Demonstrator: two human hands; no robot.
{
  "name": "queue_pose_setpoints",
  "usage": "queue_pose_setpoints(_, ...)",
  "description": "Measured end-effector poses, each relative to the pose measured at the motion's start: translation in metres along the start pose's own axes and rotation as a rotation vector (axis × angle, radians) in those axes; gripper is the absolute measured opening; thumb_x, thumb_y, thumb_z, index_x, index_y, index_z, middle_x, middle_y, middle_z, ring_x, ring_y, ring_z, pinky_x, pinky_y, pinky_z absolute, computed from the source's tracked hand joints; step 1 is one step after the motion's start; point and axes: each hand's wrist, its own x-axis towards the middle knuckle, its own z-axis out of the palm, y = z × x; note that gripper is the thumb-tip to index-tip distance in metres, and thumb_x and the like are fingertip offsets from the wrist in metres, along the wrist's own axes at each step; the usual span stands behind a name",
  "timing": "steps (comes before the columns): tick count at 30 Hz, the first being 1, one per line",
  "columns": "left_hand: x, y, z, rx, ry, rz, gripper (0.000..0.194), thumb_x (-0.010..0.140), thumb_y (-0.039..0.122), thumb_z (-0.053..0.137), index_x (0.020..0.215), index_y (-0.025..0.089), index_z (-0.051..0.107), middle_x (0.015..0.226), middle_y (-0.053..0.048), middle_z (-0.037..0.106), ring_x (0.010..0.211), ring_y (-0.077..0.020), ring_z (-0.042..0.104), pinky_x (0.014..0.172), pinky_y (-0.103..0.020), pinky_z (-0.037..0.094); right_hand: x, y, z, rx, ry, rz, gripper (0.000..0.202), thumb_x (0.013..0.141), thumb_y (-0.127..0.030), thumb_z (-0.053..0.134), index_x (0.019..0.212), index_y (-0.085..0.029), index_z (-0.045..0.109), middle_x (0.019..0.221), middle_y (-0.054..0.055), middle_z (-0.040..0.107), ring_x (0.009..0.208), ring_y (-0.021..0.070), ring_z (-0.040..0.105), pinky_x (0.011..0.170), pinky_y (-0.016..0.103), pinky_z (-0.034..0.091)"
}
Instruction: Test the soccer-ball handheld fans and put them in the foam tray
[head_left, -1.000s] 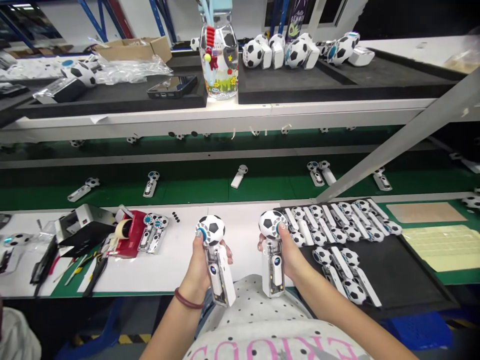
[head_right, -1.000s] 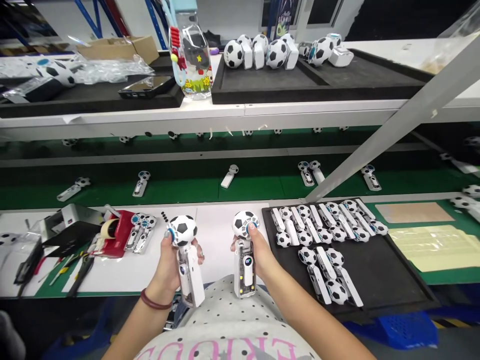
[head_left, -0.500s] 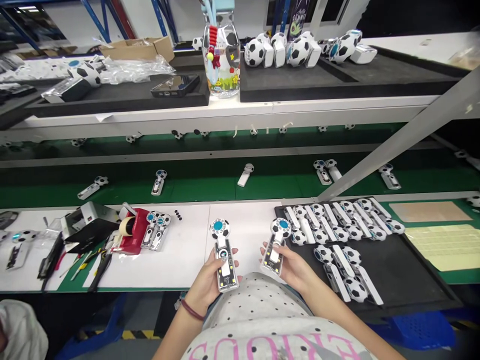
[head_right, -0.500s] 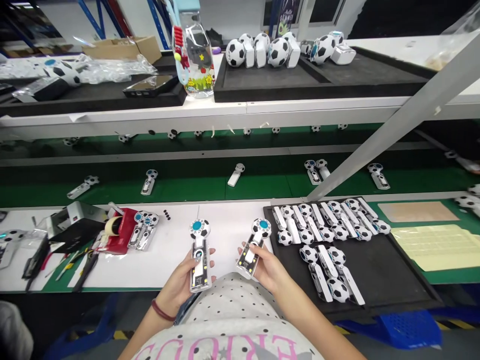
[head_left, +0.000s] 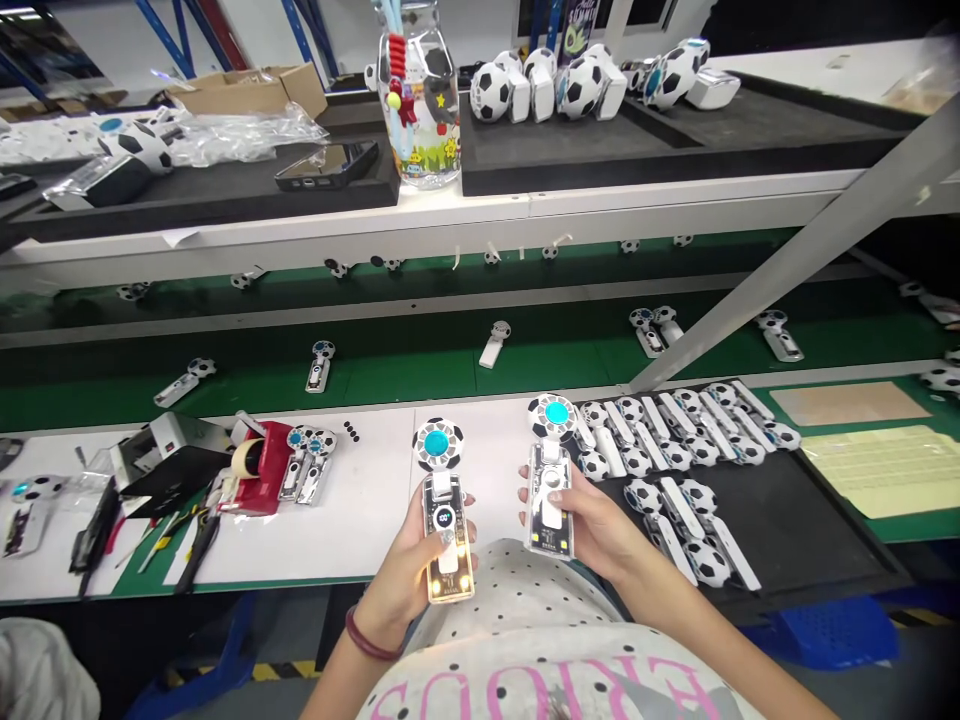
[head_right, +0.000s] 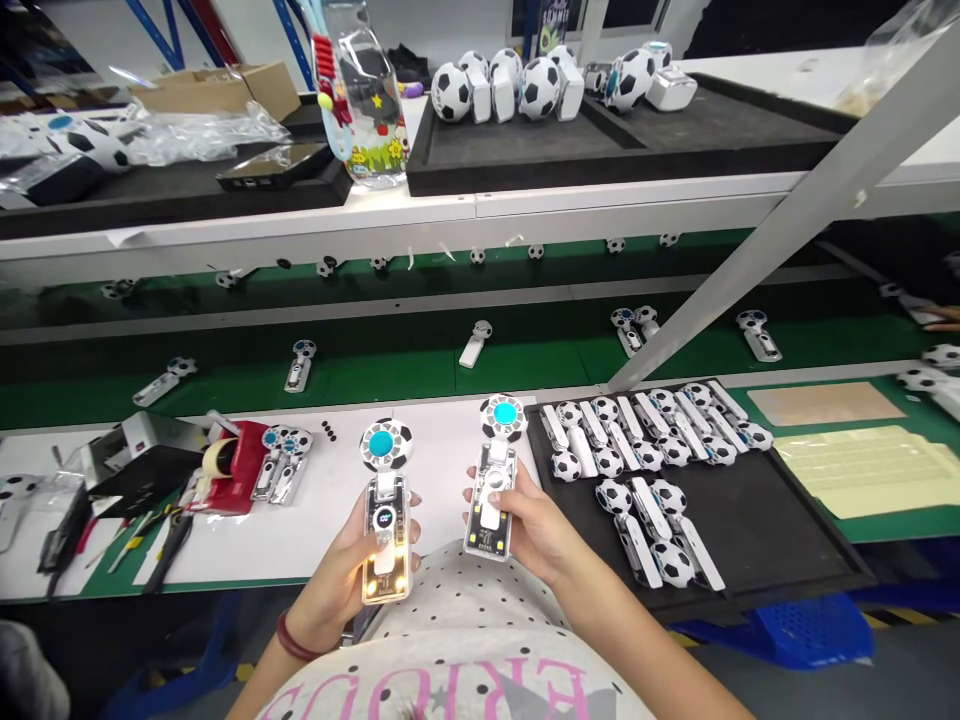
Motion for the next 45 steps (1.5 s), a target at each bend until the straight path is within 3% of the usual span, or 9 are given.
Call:
queue_pose_setpoints(19,0.002,0.014,0.002,0.011,-0.007,-0.038,0.050,0.065,0.025,0.071,0.108,0.025,0.046,0.103,-0.007,0.054,0.073,-0.0167,0.056,0.059,-0.030,0.049,-0.007,-0.009,0.025,-0.063,-0.085,0.029,0.048,0.065,-0.012,0.064,0.108,-0.026,0.047,0.092,0.002,0.058,0.083,0.0210,0.058,0.072,0.036,0.046)
queue_pose_setpoints(25,0.005,0.012,0.000,0.040,-0.013,0.059,0.044,0.073,0.023,0.064,0.111,0.026,0.044,0.103,-0.007,0.053,0.072,-0.0163,0.054,0.058,-0.031,0.048,-0.007,-0.009,0.026,-0.090,-0.071,0.005,0.046,0.067,-0.014,0.064,0.109,-0.026,0.048,0.094,0.003,0.057,0.082,0.0188,0.057,0.073,0.034,0.046)
queue_pose_setpoints(34,0.007,0.017,0.004,0.059,0.048,0.058,0.057,0.070,0.023,0.067,0.119,0.028,0.038,0.105,-0.007,0.052,0.074,-0.0163,0.054,0.059,-0.031,0.050,-0.005,-0.007,0.026,-0.073,-0.024,0.028,0.040,0.067,-0.015,0.064,0.103,-0.025,0.051,0.091,0.002,0.059,0.080,0.0171,0.058,0.071,0.031,0.046)
queue_pose_setpoints(38,0.004,0.019,0.005,0.104,0.064,0.041,0.062,0.070,0.024,0.068,0.122,0.029,0.035,0.110,-0.008,0.051,0.076,-0.0167,0.055,0.062,-0.032,0.050,-0.005,-0.007,0.024,-0.083,-0.042,0.039,0.047,0.064,-0.017,0.069,0.105,-0.025,0.050,0.092,0.003,0.061,0.082,0.0181,0.058,0.070,0.030,0.046)
queue_pose_setpoints(45,0.002,0.019,0.004,0.162,0.022,0.005,0.073,0.066,0.026,0.072,0.124,0.029,0.027,0.098,-0.007,0.056,0.068,-0.0147,0.056,0.060,-0.029,0.046,-0.006,-0.005,0.020,-0.090,-0.040,0.023,0.050,0.061,-0.018,0.073,0.103,-0.023,0.049,0.087,0.003,0.061,0.077,0.0163,0.058,0.070,0.031,0.047)
